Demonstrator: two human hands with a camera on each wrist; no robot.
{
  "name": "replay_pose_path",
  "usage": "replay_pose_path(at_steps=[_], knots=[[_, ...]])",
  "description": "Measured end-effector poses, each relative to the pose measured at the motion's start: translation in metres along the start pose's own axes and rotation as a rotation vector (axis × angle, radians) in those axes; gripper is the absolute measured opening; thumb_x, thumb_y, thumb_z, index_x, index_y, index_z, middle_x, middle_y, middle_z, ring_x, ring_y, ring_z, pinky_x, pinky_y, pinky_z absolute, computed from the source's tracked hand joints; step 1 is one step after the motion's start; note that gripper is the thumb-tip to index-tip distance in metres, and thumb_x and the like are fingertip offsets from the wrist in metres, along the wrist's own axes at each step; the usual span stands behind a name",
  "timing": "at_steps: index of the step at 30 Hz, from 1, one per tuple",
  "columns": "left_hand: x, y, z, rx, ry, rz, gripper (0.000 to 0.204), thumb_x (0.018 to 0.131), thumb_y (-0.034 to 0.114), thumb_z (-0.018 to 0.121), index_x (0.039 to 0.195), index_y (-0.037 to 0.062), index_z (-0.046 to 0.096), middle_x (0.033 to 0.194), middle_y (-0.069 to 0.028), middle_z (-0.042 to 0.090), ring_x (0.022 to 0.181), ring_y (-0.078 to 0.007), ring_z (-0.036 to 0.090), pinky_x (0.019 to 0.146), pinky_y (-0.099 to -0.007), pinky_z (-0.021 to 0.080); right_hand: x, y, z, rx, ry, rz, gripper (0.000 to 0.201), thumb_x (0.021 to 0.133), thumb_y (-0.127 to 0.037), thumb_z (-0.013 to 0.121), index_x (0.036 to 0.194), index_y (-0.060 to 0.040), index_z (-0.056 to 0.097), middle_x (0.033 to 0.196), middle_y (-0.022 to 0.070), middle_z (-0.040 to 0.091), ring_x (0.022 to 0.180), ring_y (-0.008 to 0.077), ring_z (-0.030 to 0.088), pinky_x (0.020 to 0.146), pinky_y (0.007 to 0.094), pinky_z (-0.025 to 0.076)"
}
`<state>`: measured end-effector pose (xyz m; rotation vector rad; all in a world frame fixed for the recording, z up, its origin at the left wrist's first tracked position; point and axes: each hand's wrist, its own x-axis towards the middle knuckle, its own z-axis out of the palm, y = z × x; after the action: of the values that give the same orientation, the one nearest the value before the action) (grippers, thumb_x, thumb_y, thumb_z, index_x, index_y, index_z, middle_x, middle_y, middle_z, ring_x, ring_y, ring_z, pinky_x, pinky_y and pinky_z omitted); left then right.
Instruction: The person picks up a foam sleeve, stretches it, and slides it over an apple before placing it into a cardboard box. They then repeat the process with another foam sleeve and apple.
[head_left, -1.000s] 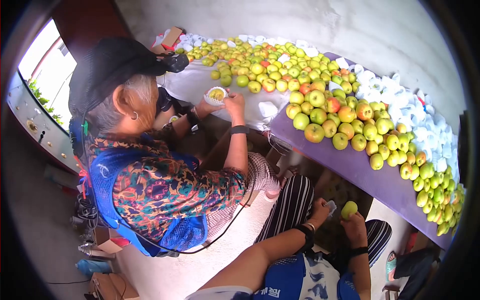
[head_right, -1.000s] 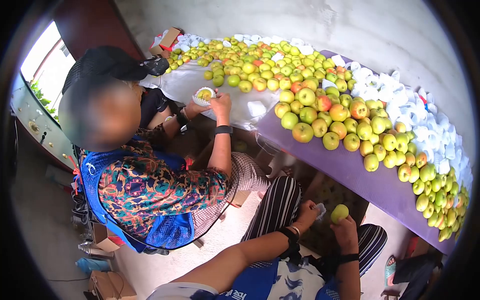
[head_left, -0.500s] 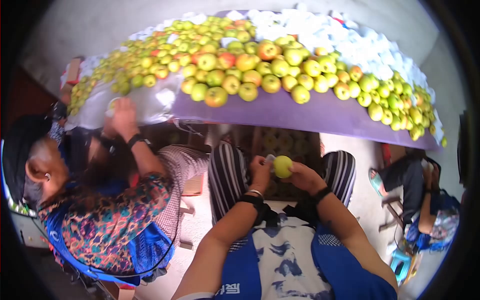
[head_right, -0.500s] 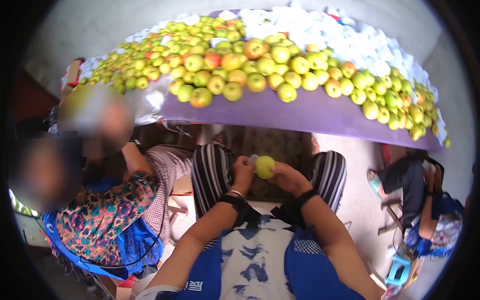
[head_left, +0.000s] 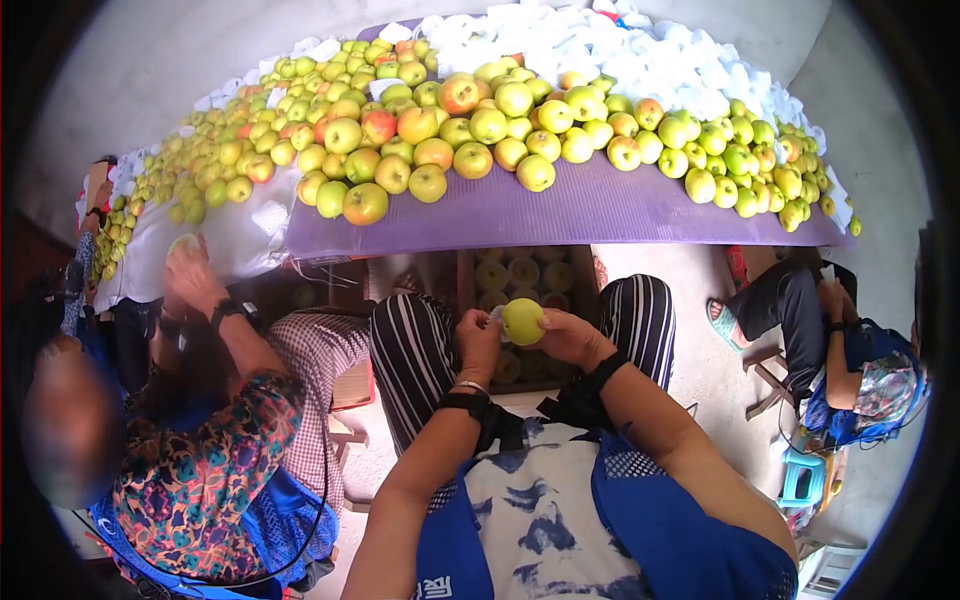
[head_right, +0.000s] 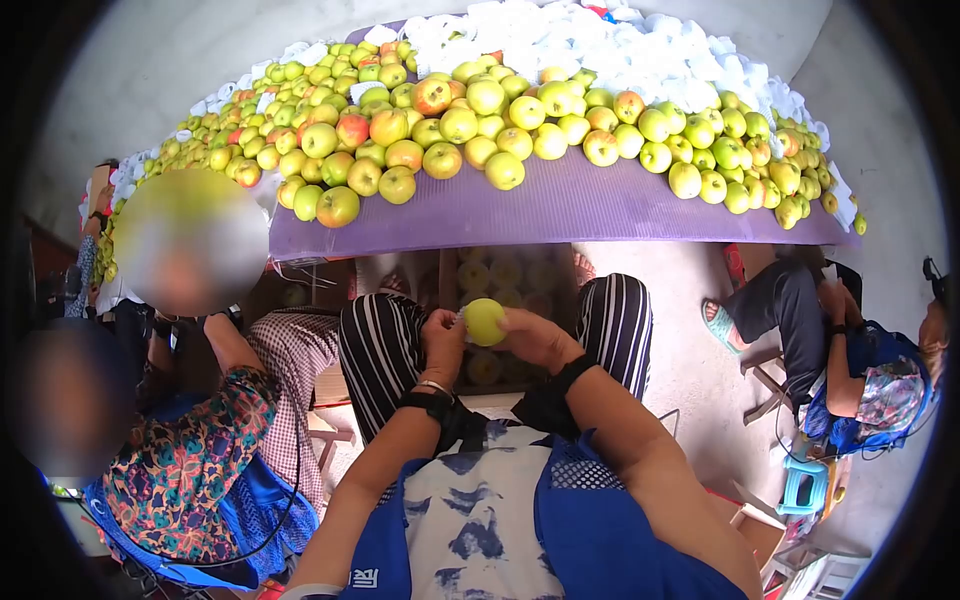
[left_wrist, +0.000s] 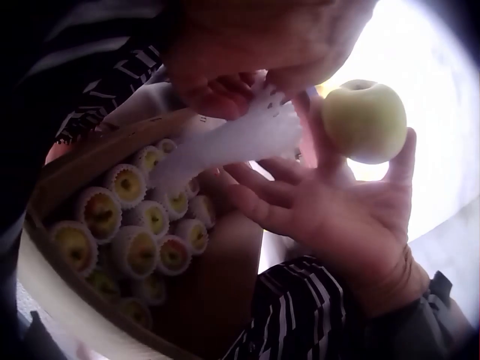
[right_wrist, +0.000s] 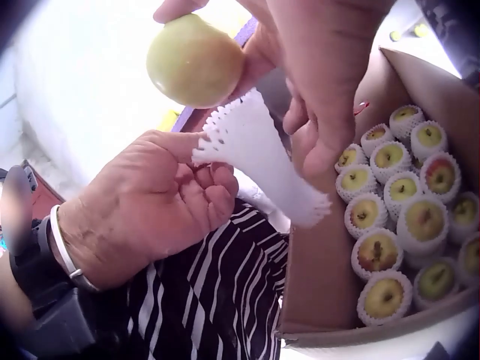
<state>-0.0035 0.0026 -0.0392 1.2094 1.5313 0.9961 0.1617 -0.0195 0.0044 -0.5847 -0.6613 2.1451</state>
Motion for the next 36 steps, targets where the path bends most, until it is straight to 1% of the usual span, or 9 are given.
replay_pose_path(at_steps=[3, 6, 10, 15, 19, 24, 26, 33, 36], knots=[[-0.002, 0.006, 0.002, 0.112, 0.069, 0.056, 0.016, 0.064, 0.011, 0.066, 0.069, 0.0009, 0.054, 0.06, -0.0079, 0.055, 0.055, -0.0147, 0.051, 0.055, -0.0287, 0.043, 0.001, 0.0, 0.004, -0.053, 0.052, 0.056, 0.054, 0.074, -0.032, 0.06, 0.117, -0.0019, 0.046, 0.11, 0.0071, 0.053, 0.102, 0.0184, 0.05, 0.09, 0.0333, 0.037], [-0.001, 0.0, 0.004, 0.004, 0.019, 0.01, 0.015, 0.065, 0.011, 0.065, 0.069, 0.0012, 0.054, 0.06, -0.0079, 0.054, 0.056, -0.0146, 0.052, 0.056, -0.03, 0.044, 0.001, -0.002, 0.008, -0.034, 0.145, 0.04, 0.052, 0.074, -0.031, 0.061, 0.114, -0.0008, 0.047, 0.108, 0.0075, 0.054, 0.099, 0.0189, 0.051, 0.089, 0.0335, 0.038], [0.003, -0.013, 0.003, -0.011, -0.124, 0.026, 0.011, 0.073, 0.011, 0.061, 0.077, 0.0048, 0.053, 0.069, -0.0022, 0.054, 0.058, -0.008, 0.051, 0.048, -0.0212, 0.044, 0.005, 0.0, 0.001, 0.029, 0.246, -0.024, 0.045, 0.074, -0.025, 0.061, 0.11, -0.0002, 0.051, 0.105, 0.0082, 0.055, 0.095, 0.0188, 0.054, 0.084, 0.0324, 0.042], [-0.008, 0.018, -0.004, -0.379, -0.19, -0.32, 0.011, 0.077, 0.012, 0.056, 0.085, 0.0057, 0.052, 0.075, -0.002, 0.055, 0.06, -0.0108, 0.054, 0.049, -0.0221, 0.046, 0.011, 0.009, -0.009, -0.173, 0.424, -0.044, 0.037, 0.071, -0.017, 0.062, 0.103, 0.0013, 0.055, 0.096, 0.0071, 0.057, 0.088, 0.0152, 0.056, 0.078, 0.0271, 0.044], [-0.008, 0.017, -0.005, -0.513, -0.151, -0.34, 0.012, 0.078, 0.014, 0.056, 0.086, 0.0069, 0.051, 0.076, -0.0014, 0.055, 0.061, -0.0109, 0.054, 0.05, -0.0223, 0.046, 0.011, 0.012, -0.006, -0.494, 0.492, -0.022, 0.041, 0.066, -0.015, 0.066, 0.102, 0.0022, 0.056, 0.093, 0.0049, 0.058, 0.081, 0.0133, 0.055, 0.075, 0.0249, 0.044], [-0.006, 0.014, -0.004, -0.494, -0.106, -0.312, 0.009, 0.079, 0.011, 0.056, 0.085, 0.0074, 0.052, 0.075, -0.0006, 0.054, 0.061, -0.0096, 0.053, 0.051, -0.0216, 0.045, 0.011, 0.008, 0.006, -0.712, 0.489, -0.084, 0.046, 0.059, -0.014, 0.07, 0.1, 0.0032, 0.057, 0.09, 0.006, 0.058, 0.08, 0.0153, 0.055, 0.075, 0.0253, 0.043], [-0.003, 0.005, -0.002, -0.477, -0.1, -0.272, 0.008, 0.078, 0.01, 0.056, 0.085, 0.0069, 0.052, 0.075, -0.0002, 0.054, 0.062, -0.009, 0.052, 0.052, -0.0213, 0.044, 0.012, 0.012, 0.0, -1.051, 0.458, -0.159, 0.051, 0.054, -0.016, 0.072, 0.1, 0.0018, 0.057, 0.09, 0.0088, 0.057, 0.082, 0.0182, 0.055, 0.077, 0.0275, 0.043], [-0.008, 0.016, -0.003, -0.373, -0.175, -0.084, 0.005, 0.076, 0.006, 0.056, 0.08, 0.0055, 0.054, 0.071, 0.0021, 0.051, 0.06, -0.0054, 0.046, 0.053, -0.0183, 0.037, 0.01, 0.002, 0.011, -1.089, 0.494, -0.008, 0.056, 0.049, -0.018, 0.074, 0.099, 0.0009, 0.057, 0.094, 0.014, 0.056, 0.086, 0.0228, 0.055, 0.078, 0.0289, 0.043], [-0.011, 0.018, -0.002, -0.332, -0.206, -0.029, 0.004, 0.075, 0.005, 0.057, 0.078, 0.0057, 0.054, 0.069, 0.0026, 0.05, 0.059, -0.0048, 0.043, 0.052, -0.0178, 0.036, 0.011, 0.004, 0.013, -1.187, 0.682, -0.227, 0.048, 0.052, -0.023, 0.07, 0.093, -0.0018, 0.059, 0.095, 0.0159, 0.057, 0.089, 0.0284, 0.055, 0.079, 0.0328, 0.043]])
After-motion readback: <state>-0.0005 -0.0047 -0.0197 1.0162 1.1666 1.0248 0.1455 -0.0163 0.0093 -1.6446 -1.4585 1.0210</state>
